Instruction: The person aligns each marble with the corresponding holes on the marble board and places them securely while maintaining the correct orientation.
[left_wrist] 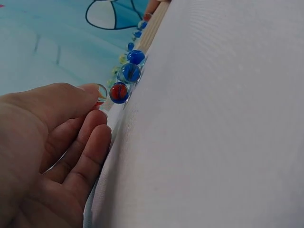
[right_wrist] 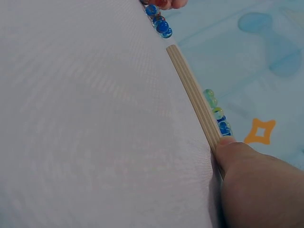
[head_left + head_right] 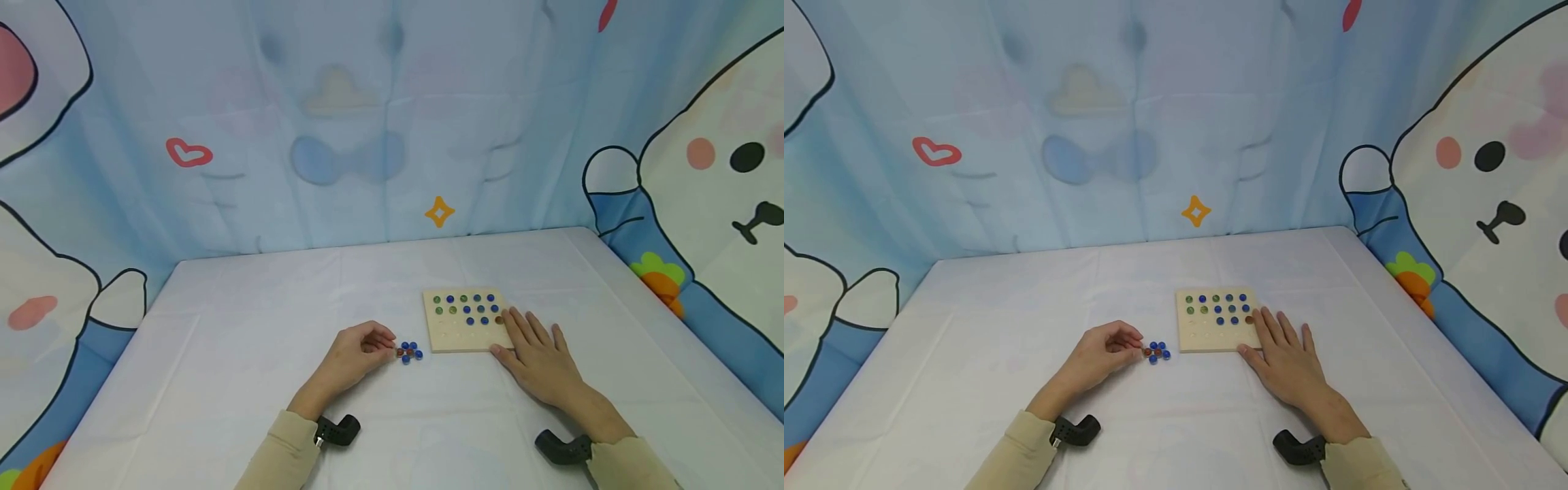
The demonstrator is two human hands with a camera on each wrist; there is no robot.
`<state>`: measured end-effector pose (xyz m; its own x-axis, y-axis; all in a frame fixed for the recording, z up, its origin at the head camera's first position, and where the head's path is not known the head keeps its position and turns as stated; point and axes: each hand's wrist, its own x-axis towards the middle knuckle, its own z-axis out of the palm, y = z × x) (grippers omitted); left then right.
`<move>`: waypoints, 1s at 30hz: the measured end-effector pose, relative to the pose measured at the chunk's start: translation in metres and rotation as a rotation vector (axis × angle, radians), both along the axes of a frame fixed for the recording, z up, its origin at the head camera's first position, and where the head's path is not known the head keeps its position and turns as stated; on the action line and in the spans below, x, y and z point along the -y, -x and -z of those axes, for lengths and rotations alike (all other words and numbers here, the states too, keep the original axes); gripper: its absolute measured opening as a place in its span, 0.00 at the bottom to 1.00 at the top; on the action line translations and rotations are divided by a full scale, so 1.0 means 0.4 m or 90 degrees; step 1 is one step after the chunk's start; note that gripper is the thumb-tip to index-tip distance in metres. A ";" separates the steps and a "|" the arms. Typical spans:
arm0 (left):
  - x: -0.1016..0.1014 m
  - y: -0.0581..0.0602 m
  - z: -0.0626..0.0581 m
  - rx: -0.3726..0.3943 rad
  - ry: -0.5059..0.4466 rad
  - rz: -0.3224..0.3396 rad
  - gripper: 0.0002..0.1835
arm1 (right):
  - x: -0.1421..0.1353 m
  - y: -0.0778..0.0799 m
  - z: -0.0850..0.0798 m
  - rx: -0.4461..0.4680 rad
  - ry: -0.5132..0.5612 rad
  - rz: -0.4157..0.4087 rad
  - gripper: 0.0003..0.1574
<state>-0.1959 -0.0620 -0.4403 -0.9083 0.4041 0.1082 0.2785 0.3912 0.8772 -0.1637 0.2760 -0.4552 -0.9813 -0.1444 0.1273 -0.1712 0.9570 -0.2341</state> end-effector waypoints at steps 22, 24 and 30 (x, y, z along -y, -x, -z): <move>-0.036 0.014 -0.037 -0.014 0.003 -0.028 0.09 | 0.003 -0.004 -0.002 0.006 0.000 0.005 0.51; -0.043 0.016 -0.042 -0.016 0.002 -0.030 0.09 | 0.002 -0.004 -0.003 0.006 -0.001 0.005 0.51; -0.066 0.024 -0.058 -0.029 0.000 -0.033 0.09 | 0.003 -0.005 -0.003 0.006 0.001 0.006 0.51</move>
<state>-0.2057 -0.0354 -0.4170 -0.9223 0.3559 0.1507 0.2977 0.4057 0.8642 -0.1616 0.2750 -0.4539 -0.9838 -0.1353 0.1180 -0.1602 0.9581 -0.2376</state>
